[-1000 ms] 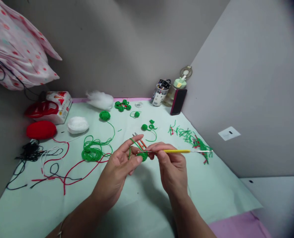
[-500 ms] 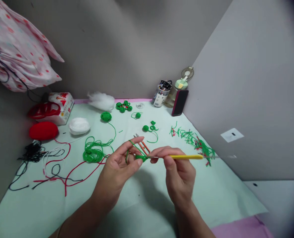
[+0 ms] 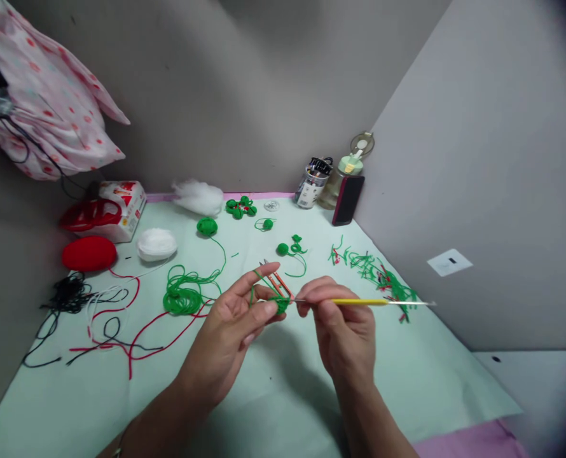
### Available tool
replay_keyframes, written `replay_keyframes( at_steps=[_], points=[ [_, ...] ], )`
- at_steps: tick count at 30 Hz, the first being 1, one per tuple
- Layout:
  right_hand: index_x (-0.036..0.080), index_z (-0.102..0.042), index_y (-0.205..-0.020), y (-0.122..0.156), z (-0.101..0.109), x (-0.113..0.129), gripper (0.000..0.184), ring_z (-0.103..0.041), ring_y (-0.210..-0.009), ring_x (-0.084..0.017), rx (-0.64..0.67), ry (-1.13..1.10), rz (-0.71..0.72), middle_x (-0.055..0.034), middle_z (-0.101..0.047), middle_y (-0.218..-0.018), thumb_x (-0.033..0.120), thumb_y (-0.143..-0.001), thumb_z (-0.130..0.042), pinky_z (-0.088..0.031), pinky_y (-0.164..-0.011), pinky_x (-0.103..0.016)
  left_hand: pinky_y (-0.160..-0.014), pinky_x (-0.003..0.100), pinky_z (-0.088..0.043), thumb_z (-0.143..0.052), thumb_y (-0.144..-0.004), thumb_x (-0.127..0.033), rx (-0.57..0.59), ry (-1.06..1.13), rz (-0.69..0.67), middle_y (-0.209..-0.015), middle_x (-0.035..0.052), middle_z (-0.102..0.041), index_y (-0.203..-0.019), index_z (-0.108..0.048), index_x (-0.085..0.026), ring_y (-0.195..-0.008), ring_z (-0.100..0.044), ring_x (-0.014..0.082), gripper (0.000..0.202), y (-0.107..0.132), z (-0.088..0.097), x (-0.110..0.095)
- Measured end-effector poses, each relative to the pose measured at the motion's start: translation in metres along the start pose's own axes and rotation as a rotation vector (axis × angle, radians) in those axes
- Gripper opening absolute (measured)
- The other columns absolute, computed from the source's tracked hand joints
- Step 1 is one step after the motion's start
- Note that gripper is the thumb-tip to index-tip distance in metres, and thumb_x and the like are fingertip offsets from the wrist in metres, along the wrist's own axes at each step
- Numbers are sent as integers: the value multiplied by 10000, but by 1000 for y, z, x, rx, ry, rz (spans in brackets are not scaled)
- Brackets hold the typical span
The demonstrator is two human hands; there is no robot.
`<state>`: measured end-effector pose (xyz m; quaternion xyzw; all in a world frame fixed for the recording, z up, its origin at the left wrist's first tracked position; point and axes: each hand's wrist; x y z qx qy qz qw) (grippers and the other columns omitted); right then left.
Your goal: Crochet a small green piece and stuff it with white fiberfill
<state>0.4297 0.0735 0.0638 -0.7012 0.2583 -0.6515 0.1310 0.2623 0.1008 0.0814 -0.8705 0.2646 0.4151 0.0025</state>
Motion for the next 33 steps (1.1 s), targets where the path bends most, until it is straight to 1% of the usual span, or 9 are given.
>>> replay_keyframes(
  at_steps=[3, 6, 9, 13, 16, 19, 23, 29, 33],
  points=[
    [283, -821, -1049, 3, -6, 0, 172, -712, -942, -207, 42, 103, 15, -49, -786, -953, 215, -1022, -665, -586, -791, -350, -717, 182, -461, -882, -836, -291, -6, -117, -50, -883, -33, -662, -1238, -799, -326, -650, -443, 57, 411, 0, 1, 7],
    [315, -810, -1142, 11, -10, 2, 276, -720, -903, -205, 28, 295, 131, -51, -782, -979, 126, -998, -668, -593, -753, -355, -750, 185, -453, -898, -829, -292, -30, -106, -67, -911, -25, -677, -1245, -793, -339, -771, -529, 85, 432, 0, 0, 13],
    [333, -805, -1188, 15, -8, 4, 360, -725, -940, -229, 57, 500, 276, -70, -782, -1056, 81, -955, -698, -597, -758, -381, -763, 196, -473, -914, -808, -277, -49, -4, -4, -767, -45, -630, -1250, -793, -285, -678, -494, 70, 458, 1, -2, 11],
    [303, -822, -1078, 8, -3, 3, 237, -683, -790, -194, -76, 222, 89, -50, -772, -927, 161, -1013, -643, -561, -671, -344, -946, 292, -519, -895, -808, -242, -27, 141, 124, -560, -107, -436, -1180, -824, -193, -529, -338, 47, 381, -1, -2, 4],
    [273, -827, -982, 3, -3, -1, 166, -641, -722, -168, -73, -25, -82, -40, -750, -878, 259, -1019, -666, -537, -648, -323, -974, 296, -495, -892, -801, -222, -51, 65, 31, -732, -52, -604, -1175, -824, -259, -672, -506, 78, 382, -2, 0, 5],
    [272, -837, -986, 4, -6, -3, 127, -673, -847, -188, -32, -23, -101, -47, -770, -917, 275, -995, -710, -549, -730, -331, -855, 238, -465, -878, -835, -257, -40, -108, -61, -915, -18, -688, -1205, -812, -334, -868, -579, 121, 384, 0, 0, 10],
    [265, -826, -987, 5, -5, -3, 124, -659, -754, -150, -68, -87, -172, -30, -768, -908, 282, -1002, -703, -551, -706, -299, -690, 238, -410, -814, -899, -317, -35, -209, -81, -890, -15, -652, -1207, -815, -352, -744, -479, 115, 311, 2, 0, 11],
    [222, -765, -931, 2, -3, 2, 193, -664, -692, -151, -78, -135, -224, -38, -762, -870, 344, -1031, -654, -574, -663, -300, -842, 282, -443, -852, -854, -317, -62, -214, -82, -951, 16, -635, -1222, -811, -334, -894, -534, 168, 370, 2, 4, 7],
    [247, -747, -1015, 8, -4, 5, 200, -683, -760, -165, -34, 59, -92, -39, -756, -929, 245, -1075, -557, -583, -703, -323, -821, 280, -444, -834, -865, -275, -109, -324, -136, -944, 5, -626, -1232, -804, -347, -824, -515, 154, 375, 2, 4, 8]
  ],
)
Point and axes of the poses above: each hand's wrist, its own y-axis away from the middle knuckle, its own z-axis out of the back of the hand, x = y × z
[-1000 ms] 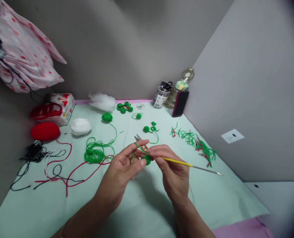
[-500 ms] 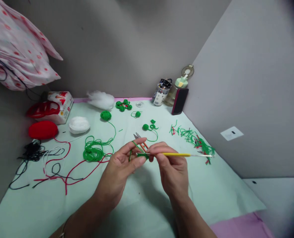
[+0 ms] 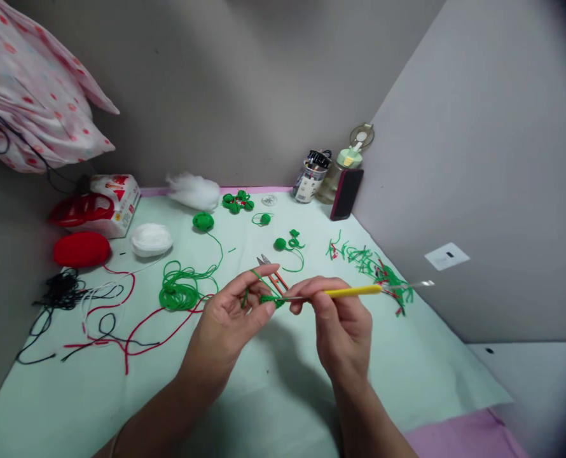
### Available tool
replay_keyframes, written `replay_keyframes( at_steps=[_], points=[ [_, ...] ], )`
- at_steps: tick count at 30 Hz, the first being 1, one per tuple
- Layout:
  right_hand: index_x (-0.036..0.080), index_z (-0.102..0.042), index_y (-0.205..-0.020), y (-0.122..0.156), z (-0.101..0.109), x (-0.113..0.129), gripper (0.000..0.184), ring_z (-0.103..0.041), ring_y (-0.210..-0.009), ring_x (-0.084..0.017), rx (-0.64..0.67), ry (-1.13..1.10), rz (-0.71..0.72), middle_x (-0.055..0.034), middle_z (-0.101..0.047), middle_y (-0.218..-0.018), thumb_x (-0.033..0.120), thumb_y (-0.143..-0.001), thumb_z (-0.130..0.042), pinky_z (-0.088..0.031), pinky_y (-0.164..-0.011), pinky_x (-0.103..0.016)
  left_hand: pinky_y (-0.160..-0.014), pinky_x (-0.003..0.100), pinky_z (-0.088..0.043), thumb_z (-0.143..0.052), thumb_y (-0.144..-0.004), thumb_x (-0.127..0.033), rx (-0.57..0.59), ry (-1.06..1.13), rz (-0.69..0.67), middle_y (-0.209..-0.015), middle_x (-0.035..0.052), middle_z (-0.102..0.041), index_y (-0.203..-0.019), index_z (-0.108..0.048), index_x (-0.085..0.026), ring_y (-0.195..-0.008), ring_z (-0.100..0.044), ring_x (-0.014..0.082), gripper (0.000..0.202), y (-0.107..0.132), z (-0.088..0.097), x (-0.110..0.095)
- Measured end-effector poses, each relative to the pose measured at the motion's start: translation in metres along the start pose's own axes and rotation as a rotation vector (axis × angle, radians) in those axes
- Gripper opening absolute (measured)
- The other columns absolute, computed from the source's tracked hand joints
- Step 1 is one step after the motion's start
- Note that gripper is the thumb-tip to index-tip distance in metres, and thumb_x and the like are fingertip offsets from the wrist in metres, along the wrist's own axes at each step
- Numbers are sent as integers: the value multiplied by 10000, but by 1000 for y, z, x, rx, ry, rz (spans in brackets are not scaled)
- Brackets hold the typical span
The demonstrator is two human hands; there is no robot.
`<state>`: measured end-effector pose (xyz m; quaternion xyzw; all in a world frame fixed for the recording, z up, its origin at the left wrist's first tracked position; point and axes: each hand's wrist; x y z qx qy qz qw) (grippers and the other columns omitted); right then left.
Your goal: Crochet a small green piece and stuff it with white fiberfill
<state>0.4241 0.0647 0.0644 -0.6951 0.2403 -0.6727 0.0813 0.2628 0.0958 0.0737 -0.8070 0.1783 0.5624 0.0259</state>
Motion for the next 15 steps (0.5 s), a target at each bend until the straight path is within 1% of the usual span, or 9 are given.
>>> replay_keyframes(
  at_steps=[2, 4, 6, 7, 8, 9, 11, 13, 15],
  points=[
    [266, -738, -1109, 5, 0, 0, 237, -704, -818, -189, 46, 181, 165, -47, -763, -954, 160, -1063, -531, -591, -721, -348, -807, 279, -446, -831, -852, -227, -53, -62, -45, -905, -6, -623, -1205, -813, -332, -774, -505, 144, 369, 1, -3, 0],
    [276, -735, -1206, 10, 1, -2, 304, -721, -886, -215, 105, 422, 361, -66, -769, -1000, 103, -1022, -566, -603, -741, -362, -787, 273, -449, -846, -824, -204, -93, -67, -66, -878, -10, -630, -1205, -810, -312, -748, -500, 139, 398, 3, -5, 1],
    [283, -749, -1253, 13, 2, -4, 357, -729, -952, -236, 126, 635, 516, -88, -765, -1065, 86, -979, -631, -614, -762, -367, -740, 256, -445, -870, -811, -237, -59, 35, -14, -860, -13, -631, -1260, -785, -300, -736, -496, 131, 461, 3, -7, 1],
    [291, -759, -1256, 13, 2, -5, 367, -730, -977, -243, 118, 684, 542, -95, -761, -1098, 88, -968, -655, -617, -773, -371, -719, 247, -440, -881, -808, -264, -19, 116, 43, -831, -19, -616, -1284, -773, -288, -709, -478, 120, 489, 2, -7, 1],
    [299, -767, -1247, 13, 3, -4, 362, -730, -986, -246, 99, 670, 528, -95, -760, -1106, 95, -968, -663, -618, -780, -378, -715, 244, -442, -889, -804, -288, 25, 202, 109, -790, -30, -590, -1296, -768, -272, -672, -448, 106, 507, 1, -7, 0],
    [304, -775, -1227, 11, 3, -4, 341, -730, -970, -244, 73, 591, 473, -89, -764, -1082, 103, -980, -653, -616, -775, -385, -732, 248, -452, -895, -800, -304, 62, 280, 172, -746, -42, -555, -1290, -772, -252, -639, -415, 95, 508, 0, -6, -1],
    [296, -793, -1152, 6, 3, -2, 278, -716, -856, -217, 10, 322, 292, -68, -767, -980, 133, -1014, -616, -602, -715, -373, -822, 281, -479, -903, -786, -303, 91, 366, 230, -701, -55, -507, -1237, -797, -222, -619, -393, 86, 470, -2, -4, -3],
    [277, -805, -1054, 0, 2, 0, 223, -675, -737, -187, -24, 66, 134, -49, -751, -884, 196, -1040, -598, -578, -641, -345, -904, 311, -475, -900, -783, -280, 73, 348, 181, -751, -37, -549, -1204, -811, -240, -686, -465, 106, 432, -2, -2, -5],
    [263, -813, -986, -4, 0, 0, 186, -685, -771, -196, -4, -21, 61, -52, -754, -877, 252, -1032, -633, -582, -659, -348, -912, 306, -464, -887, -798, -264, 72, 271, 107, -847, -13, -618, -1210, -810, -278, -806, -538, 140, 419, -1, -2, -3]
  ],
)
Point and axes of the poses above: each hand's wrist, its own y-axis away from the middle knuckle, its own z-axis out of the back of the hand, x = y × z
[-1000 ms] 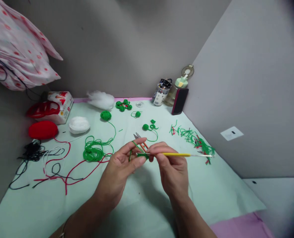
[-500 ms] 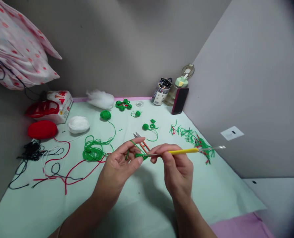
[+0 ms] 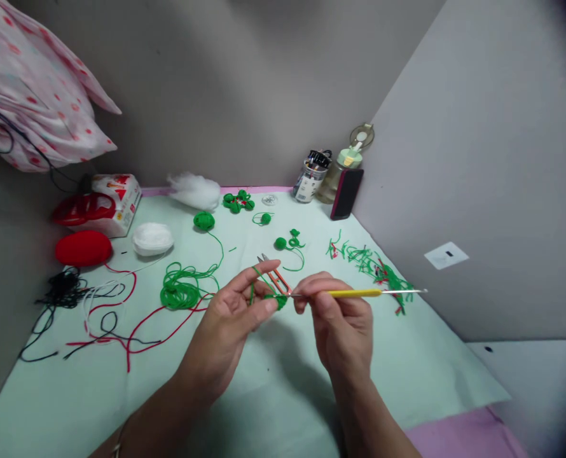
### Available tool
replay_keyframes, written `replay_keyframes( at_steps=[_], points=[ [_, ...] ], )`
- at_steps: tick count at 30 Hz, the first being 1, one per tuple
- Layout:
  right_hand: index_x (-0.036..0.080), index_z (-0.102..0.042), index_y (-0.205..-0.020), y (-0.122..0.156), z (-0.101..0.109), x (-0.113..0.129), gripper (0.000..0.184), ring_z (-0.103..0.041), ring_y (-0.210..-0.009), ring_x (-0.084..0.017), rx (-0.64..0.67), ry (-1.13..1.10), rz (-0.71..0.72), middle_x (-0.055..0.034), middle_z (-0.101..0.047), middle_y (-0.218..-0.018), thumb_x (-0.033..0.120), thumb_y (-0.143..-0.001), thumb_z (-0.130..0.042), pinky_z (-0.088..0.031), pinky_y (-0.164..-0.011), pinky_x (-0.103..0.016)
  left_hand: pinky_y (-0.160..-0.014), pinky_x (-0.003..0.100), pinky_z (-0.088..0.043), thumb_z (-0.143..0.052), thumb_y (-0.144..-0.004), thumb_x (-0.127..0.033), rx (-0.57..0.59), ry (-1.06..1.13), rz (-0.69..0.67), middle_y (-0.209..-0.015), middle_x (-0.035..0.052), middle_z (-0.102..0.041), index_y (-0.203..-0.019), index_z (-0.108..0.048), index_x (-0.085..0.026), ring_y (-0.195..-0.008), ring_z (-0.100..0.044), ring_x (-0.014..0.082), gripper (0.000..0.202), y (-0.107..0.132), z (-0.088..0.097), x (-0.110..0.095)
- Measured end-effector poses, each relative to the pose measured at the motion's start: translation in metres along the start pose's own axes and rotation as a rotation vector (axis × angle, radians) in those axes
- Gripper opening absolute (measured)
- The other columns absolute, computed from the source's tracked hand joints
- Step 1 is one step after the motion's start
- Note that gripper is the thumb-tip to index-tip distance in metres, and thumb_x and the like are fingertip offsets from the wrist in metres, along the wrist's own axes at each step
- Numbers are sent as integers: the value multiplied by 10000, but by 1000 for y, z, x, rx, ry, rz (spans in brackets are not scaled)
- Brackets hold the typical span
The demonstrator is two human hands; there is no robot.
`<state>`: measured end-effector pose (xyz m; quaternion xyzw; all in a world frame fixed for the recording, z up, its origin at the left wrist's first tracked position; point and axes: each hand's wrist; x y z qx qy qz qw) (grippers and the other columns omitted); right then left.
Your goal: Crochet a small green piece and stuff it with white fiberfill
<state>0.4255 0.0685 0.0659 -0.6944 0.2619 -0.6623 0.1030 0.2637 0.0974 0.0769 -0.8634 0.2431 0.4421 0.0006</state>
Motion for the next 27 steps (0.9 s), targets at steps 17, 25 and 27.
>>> replay_keyframes(
  at_steps=[17, 25, 27],
  points=[
    [275, -822, -961, -1, 0, -5, 155, -632, -713, -171, -32, -58, -79, -36, -744, -862, 298, -1009, -677, -538, -643, -325, -994, 331, -473, -893, -791, -227, -32, 60, 20, -899, -8, -698, -1170, -822, -269, -889, -626, 155, 388, -3, -2, 0],
    [257, -822, -959, -1, 2, -7, 140, -649, -718, -143, -49, -148, -197, -21, -738, -865, 319, -1001, -703, -548, -685, -285, -737, 273, -417, -814, -894, -332, 11, -171, -60, -893, 1, -656, -1183, -825, -323, -770, -503, 140, 290, 1, -2, 5],
    [247, -811, -949, -2, 2, -6, 163, -656, -722, -139, -44, -184, -205, -22, -744, -872, 324, -1015, -683, -555, -684, -275, -783, 274, -425, -824, -881, -320, 10, -160, -59, -912, 6, -659, -1180, -823, -324, -840, -535, 153, 299, 1, 0, 4]
  ],
)
Point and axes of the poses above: each hand's wrist, its own y-axis away from the middle knuckle, its own z-axis out of the back of the hand, x = y × z
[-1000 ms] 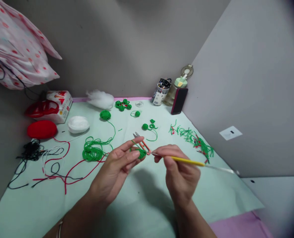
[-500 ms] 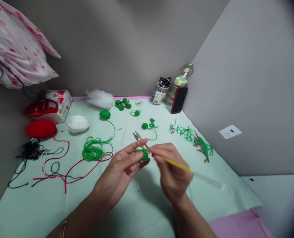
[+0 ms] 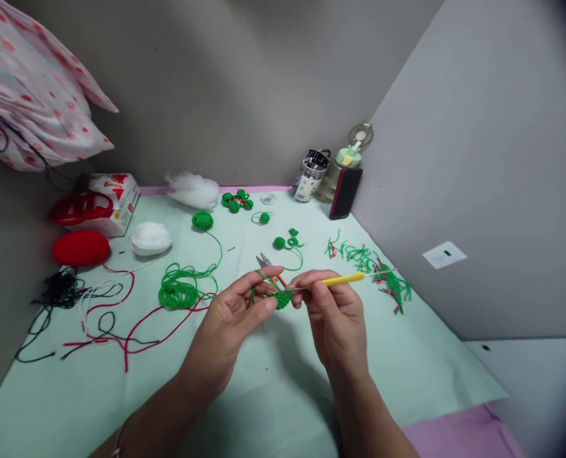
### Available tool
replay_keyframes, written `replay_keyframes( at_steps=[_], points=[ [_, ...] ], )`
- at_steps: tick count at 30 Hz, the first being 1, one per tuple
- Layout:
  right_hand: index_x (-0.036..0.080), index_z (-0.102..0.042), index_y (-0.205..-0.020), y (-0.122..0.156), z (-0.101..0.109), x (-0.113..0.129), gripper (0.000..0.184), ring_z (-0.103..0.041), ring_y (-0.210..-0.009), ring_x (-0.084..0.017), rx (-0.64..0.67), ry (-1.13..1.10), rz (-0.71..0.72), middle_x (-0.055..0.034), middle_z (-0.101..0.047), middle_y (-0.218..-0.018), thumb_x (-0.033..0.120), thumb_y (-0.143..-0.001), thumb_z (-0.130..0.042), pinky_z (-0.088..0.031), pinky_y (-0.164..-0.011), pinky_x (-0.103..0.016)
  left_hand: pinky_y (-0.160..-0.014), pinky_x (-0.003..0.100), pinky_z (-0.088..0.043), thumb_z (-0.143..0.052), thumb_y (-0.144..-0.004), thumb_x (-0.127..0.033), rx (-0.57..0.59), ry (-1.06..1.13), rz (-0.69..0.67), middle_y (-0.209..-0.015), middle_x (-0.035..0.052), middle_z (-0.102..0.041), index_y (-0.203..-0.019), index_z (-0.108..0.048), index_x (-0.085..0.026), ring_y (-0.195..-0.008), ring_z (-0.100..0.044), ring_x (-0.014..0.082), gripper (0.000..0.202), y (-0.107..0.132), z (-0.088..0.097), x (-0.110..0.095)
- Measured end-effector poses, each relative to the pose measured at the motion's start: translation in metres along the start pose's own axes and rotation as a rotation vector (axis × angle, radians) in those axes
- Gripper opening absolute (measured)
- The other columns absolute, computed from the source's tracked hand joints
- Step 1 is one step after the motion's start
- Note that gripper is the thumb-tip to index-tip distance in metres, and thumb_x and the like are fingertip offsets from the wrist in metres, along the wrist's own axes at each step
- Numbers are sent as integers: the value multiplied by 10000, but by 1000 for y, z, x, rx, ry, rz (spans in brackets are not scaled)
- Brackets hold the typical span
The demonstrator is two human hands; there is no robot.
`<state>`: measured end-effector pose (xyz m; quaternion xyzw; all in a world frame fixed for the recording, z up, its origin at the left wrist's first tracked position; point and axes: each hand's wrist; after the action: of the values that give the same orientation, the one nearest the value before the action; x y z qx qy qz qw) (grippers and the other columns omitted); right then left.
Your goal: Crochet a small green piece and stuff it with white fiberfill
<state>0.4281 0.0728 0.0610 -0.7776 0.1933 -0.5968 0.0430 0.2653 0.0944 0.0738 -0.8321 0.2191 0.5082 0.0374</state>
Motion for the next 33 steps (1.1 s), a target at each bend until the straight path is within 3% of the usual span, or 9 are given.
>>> replay_keyframes(
  at_steps=[4, 7, 12, 16, 19, 21, 24, 28, 33],
  points=[
    [230, -774, -951, 1, -1, 2, 198, -666, -741, -145, 24, 20, 30, -29, -754, -882, 320, -1050, -627, -568, -697, -281, -838, 274, -434, -827, -878, -305, -4, -18, -13, -939, 4, -651, -1204, -809, -339, -902, -557, 159, 329, -1, 4, 1],
    [231, -751, -1000, 6, -1, 5, 198, -681, -774, -158, 36, 174, 120, -37, -754, -918, 259, -1074, -569, -579, -716, -305, -838, 272, -445, -817, -884, -278, -32, -93, -42, -939, -1, -639, -1212, -806, -352, -878, -555, 153, 337, -1, 5, 2],
    [231, -713, -1161, 14, -2, 6, 256, -709, -858, -195, 141, 617, 511, -61, -755, -961, 101, -1046, -526, -602, -742, -349, -849, 262, -445, -839, -835, -178, -147, -184, -144, -896, -24, -642, -1156, -827, -341, -769, -511, 123, 359, 1, -1, 4],
    [232, -766, -1163, 17, -3, 4, 290, -725, -961, -224, 134, 950, 767, -105, -754, -1061, 54, -991, -616, -613, -753, -351, -702, 236, -426, -878, -828, -290, -39, 82, 51, -765, -44, -591, -1283, -775, -301, -659, -438, 100, 467, 0, -3, 2],
    [245, -775, -1153, 13, -1, 5, 270, -718, -908, -214, 84, 678, 623, -83, -763, -1012, 101, -1021, -590, -605, -741, -359, -804, 260, -476, -892, -810, -295, 26, 267, 183, -639, -74, -478, -1242, -796, -234, -605, -399, 83, 447, -3, 0, -3],
    [252, -782, -1107, 8, 0, 5, 241, -688, -804, -190, 47, 393, 441, -53, -750, -922, 152, -1044, -572, -585, -682, -340, -919, 300, -482, -894, -802, -268, 10, 271, 145, -685, -54, -531, -1223, -806, -236, -677, -479, 100, 431, -4, 1, -6],
    [257, -800, -1026, 2, -2, 3, 190, -684, -815, -192, 71, 198, 283, -46, -748, -898, 214, -1039, -615, -571, -660, -327, -887, 271, -465, -893, -801, -255, 0, 173, 57, -872, -13, -642, -1231, -806, -294, -828, -545, 132, 440, -3, 2, -5],
    [284, -800, -1080, 7, -7, 0, 220, -715, -867, -196, 92, 346, 321, -40, -777, -942, 155, -1022, -632, -595, -724, -339, -852, 242, -453, -890, -822, -272, -26, 96, 5, -920, -10, -666, -1246, -799, -333, -883, -561, 135, 438, -1, -1, 3],
    [322, -772, -1248, 18, -6, 0, 390, -721, -942, -216, 113, 768, 594, -63, -771, -1072, 70, -964, -682, -604, -766, -367, -827, 252, -492, -922, -776, -285, -35, 262, 119, -831, -17, -661, -1230, -804, -247, -715, -535, 98, 471, -3, -4, 3]
  ],
)
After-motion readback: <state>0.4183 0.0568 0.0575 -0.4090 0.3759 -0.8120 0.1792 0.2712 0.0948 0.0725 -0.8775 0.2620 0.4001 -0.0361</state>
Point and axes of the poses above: each hand's wrist, its own y-axis away from the middle knuckle, its own z-axis out of the back of the hand, x = y × z
